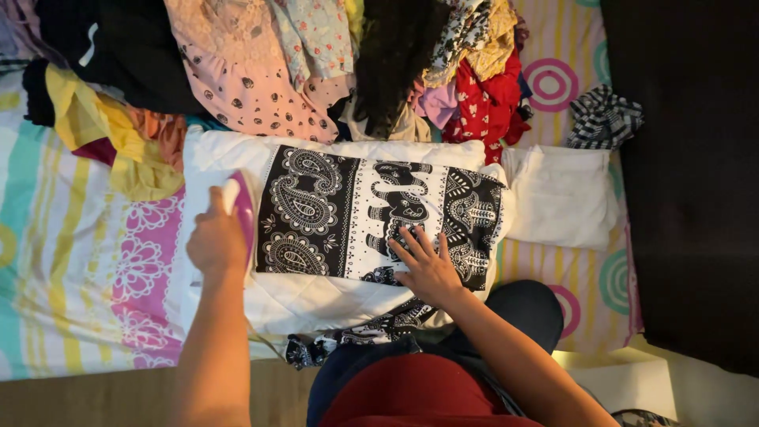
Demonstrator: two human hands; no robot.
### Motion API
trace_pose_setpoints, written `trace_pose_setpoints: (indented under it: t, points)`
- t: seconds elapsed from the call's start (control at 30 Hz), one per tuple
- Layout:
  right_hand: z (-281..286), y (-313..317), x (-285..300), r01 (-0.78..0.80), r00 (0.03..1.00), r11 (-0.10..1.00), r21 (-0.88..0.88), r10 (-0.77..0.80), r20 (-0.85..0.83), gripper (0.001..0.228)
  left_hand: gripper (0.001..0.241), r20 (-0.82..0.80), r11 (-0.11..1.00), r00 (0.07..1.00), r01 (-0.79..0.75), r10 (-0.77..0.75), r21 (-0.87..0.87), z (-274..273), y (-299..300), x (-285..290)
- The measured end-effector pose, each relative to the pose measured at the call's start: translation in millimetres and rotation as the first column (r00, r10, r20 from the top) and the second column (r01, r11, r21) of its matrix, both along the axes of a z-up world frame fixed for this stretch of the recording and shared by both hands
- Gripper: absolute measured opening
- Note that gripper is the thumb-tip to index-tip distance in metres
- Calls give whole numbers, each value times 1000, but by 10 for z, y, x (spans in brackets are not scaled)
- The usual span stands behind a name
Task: The person irons a white garment with a black pattern on a bed using a purple iron. They smooth the fabric, iron different sections, and fold the garment after ironing.
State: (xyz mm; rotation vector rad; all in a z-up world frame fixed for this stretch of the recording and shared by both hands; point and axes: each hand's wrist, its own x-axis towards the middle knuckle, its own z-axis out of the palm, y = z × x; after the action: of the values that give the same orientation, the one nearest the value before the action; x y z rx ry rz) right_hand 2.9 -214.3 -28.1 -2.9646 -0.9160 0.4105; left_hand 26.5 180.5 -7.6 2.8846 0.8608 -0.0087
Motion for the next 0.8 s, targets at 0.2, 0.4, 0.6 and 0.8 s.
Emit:
trace_pose_setpoints:
  t: [0.2, 0.4, 0.6, 0.8]
  points:
    - [-96, 2, -21, 12, 1000, 999, 35, -13, 12, 72, 54, 67, 999, 998, 7, -10, 38, -245, 280, -32]
    - [-58, 15, -30, 31, 1000, 999, -14, -31, -3, 72, 73, 179, 996, 981, 62, -72, 61, -77, 242, -41]
    - [-49, 15, -46, 106, 994, 992, 62, -103, -37, 70, 62, 412, 916, 819, 363, -401, 171, 328, -341, 33]
    - [-146, -185, -168, 236, 971, 916, 324, -231, -53, 55, 41, 371, 435, 510, 859, -776, -271, -117, -1427, -233]
